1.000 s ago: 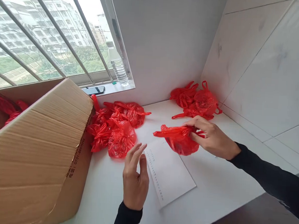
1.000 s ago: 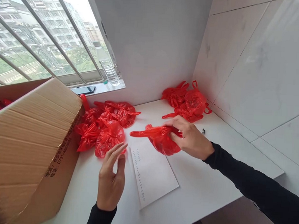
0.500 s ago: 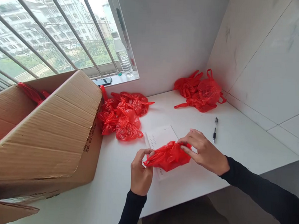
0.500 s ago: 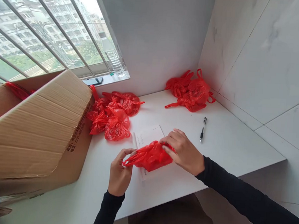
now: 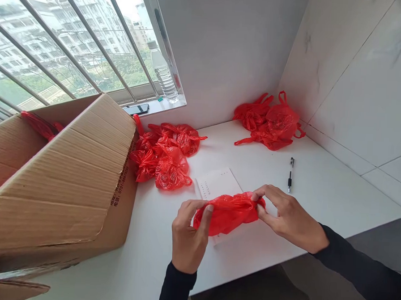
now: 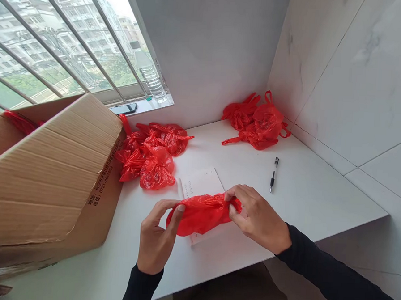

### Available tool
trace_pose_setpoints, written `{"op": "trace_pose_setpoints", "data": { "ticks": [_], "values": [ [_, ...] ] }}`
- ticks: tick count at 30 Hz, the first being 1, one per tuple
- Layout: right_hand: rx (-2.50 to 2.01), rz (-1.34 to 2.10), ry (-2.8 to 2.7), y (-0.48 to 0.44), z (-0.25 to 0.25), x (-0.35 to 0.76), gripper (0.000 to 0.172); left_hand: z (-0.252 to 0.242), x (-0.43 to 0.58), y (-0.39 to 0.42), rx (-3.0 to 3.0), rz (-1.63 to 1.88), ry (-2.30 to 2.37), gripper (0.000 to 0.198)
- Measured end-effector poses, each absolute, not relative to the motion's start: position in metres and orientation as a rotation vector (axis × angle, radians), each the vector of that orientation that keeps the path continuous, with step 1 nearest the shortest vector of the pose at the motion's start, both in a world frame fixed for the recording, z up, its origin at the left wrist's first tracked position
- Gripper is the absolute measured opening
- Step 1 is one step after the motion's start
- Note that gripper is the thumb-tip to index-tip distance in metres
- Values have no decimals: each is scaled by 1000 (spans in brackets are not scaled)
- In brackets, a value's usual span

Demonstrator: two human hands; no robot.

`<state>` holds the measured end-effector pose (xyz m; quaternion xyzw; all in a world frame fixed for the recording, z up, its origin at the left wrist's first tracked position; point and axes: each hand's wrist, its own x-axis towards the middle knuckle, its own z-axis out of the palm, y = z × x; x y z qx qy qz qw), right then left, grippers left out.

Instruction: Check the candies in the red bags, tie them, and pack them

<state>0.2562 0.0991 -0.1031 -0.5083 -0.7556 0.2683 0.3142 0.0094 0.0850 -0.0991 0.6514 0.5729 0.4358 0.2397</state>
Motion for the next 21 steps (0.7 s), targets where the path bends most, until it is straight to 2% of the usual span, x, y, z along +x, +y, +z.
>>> {"op": "trace_pose_setpoints", "data": {
  "ticks": [2, 4, 6, 8, 11, 13, 15, 18, 21],
  "values": [
    [-1417, 801, -1940, 95, -98, 259, 15, -100, 4, 83, 1693, 1238, 1634, 14],
    [-1452, 883, -1919, 93, -92, 257, 26, -98, 3, 81, 1675, 1261, 1653, 15],
    [-1442, 930, -1925, 92, -88, 252, 38, -94, 10, 79, 1812, 1244, 1619, 32],
    [-1397, 946, -1950, 93, -86, 245, 31, -91, 18, 77, 2051, 1190, 1565, 44],
    [-1368, 932, -1931, 95, -87, 243, 13, -90, 22, 80, 2186, 1192, 1551, 20],
    [-1440, 941, -1818, 95, -89, 249, 13, -91, 16, 83, 2002, 1293, 1625, 9],
    [-1500, 960, -1666, 95, -90, 257, 16, -89, 7, 84, 1781, 1398, 1725, 6],
    [-1510, 967, -1515, 94, -90, 264, 17, -80, 5, 79, 1697, 1461, 1835, 11],
    [-1480, 982, -1519, 93, -85, 261, 18, -69, 17, 70, 1918, 1337, 1818, 32]
  ]
}}
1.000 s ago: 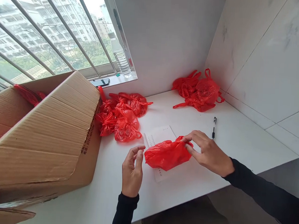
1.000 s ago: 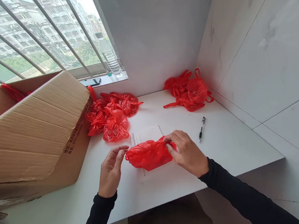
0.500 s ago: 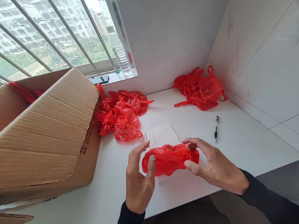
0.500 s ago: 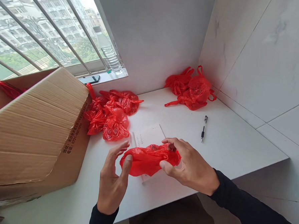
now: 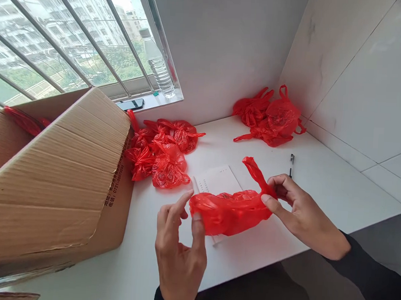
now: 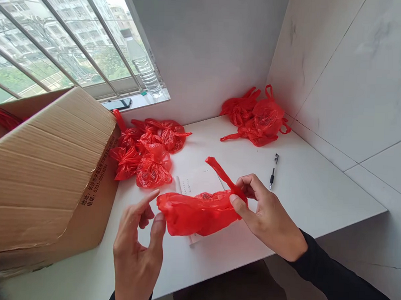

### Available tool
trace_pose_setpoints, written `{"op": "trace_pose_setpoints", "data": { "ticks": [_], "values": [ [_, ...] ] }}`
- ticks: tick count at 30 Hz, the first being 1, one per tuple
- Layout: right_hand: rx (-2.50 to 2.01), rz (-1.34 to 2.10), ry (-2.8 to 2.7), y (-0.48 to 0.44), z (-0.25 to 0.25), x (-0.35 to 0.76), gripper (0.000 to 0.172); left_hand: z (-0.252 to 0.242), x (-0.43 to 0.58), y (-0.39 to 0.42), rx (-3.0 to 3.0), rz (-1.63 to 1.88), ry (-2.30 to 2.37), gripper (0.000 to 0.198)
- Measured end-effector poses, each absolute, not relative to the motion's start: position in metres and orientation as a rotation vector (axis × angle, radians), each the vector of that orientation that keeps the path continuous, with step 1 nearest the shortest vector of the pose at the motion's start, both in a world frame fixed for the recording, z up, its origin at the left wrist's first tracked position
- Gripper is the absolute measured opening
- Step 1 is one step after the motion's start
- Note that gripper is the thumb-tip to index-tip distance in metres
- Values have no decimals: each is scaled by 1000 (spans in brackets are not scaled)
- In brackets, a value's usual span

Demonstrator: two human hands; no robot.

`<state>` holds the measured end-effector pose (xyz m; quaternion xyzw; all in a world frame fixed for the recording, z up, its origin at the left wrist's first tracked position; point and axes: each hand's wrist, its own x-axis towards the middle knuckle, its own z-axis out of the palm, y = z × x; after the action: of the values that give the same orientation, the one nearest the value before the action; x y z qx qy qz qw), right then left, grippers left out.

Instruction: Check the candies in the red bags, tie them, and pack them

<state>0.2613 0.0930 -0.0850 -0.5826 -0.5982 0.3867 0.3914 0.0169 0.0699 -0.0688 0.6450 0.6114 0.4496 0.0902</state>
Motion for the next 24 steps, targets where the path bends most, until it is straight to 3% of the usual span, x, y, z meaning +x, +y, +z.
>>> {"op": "trace_pose_setpoints", "data": {
  "ticks": [3, 7, 11, 14, 17, 24],
  "values": [
    [-1436, 1006, -1575, 93, -79, 255, 19, -64, 29, 66, 2130, 1190, 1765, 44],
    [-1479, 893, -1491, 90, -71, 253, 22, -65, 26, 66, 1964, 1306, 1747, 8],
    [-1169, 390, -1387, 71, -55, 244, 39, -55, 21, 59, 1720, 1499, 1749, 10],
    [-933, 497, -1808, 62, -46, 228, 36, -43, 22, 52, 1548, 1516, 1673, 12],
    [-1116, 698, -2275, 72, -52, 216, 24, -42, 20, 48, 1325, 1436, 1573, 13],
    [-1616, 521, -2509, 99, -73, 219, 27, -56, 11, 49, 1025, 1339, 1491, 30]
  ]
}}
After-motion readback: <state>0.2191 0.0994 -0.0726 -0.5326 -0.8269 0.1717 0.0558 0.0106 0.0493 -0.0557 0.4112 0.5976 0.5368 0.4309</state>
